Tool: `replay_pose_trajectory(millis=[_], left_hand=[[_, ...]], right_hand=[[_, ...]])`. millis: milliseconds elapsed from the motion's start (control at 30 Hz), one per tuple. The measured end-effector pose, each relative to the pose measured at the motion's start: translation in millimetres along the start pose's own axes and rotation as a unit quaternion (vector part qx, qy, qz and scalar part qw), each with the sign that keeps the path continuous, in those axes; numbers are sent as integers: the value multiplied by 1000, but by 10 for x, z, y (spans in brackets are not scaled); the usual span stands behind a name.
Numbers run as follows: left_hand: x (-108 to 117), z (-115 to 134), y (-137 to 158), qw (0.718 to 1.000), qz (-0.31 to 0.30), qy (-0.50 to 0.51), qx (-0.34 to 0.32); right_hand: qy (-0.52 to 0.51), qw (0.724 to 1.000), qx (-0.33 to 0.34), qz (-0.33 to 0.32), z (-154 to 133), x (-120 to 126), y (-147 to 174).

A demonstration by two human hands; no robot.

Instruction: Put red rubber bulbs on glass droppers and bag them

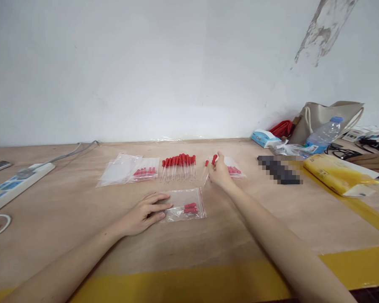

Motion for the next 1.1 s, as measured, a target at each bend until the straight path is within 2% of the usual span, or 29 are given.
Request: replay_pose_trajectory(millis=[100,267,333,433,500,600,667,733,900,1033,1100], left_hand=[[1,-13,4,1000,4,5,0],[-14,-44,6,1000,3,2,0],[-19,-43,6,1000,-1,-6,4],[-11,-20,6,1000,-2,-15,10],[4,1,5,1000,3,-14,11],[26,12,5,1000,15,-8,12],[36,-1,7,1000,22,-7,15],[35,-14,8,1000,24,-7,16],[35,-7,7,1000,23,-5,13],[32,0,2,1000,22,-7,12],[25,2,0,1000,18,-9,11]], right_hand=[[-171,985,-25,15,227,-2,294],[-296,951,-90,31,384,-119,588],[-342,934,-104,14,341,-186,647],[-374,921,-94,-57,210,-300,718],[-348,927,-65,-127,121,-378,756],[-228,950,2,-214,43,-471,769],[-149,963,61,-214,-4,-458,716],[-116,966,114,-203,-72,-442,668],[-125,957,135,-226,-150,-488,679],[-69,949,233,-198,-357,-446,784],[-57,949,252,-183,-408,-450,811]])
Point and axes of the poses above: each hand's wrist, its own y-axis away from the middle knuckle, its own x-axis out of the back of the hand, z = x × y, the point moved 10 cm from there along -y, towards the middle knuckle, and after that the axes turned 12 degrees about y, right-handed, at the moved point
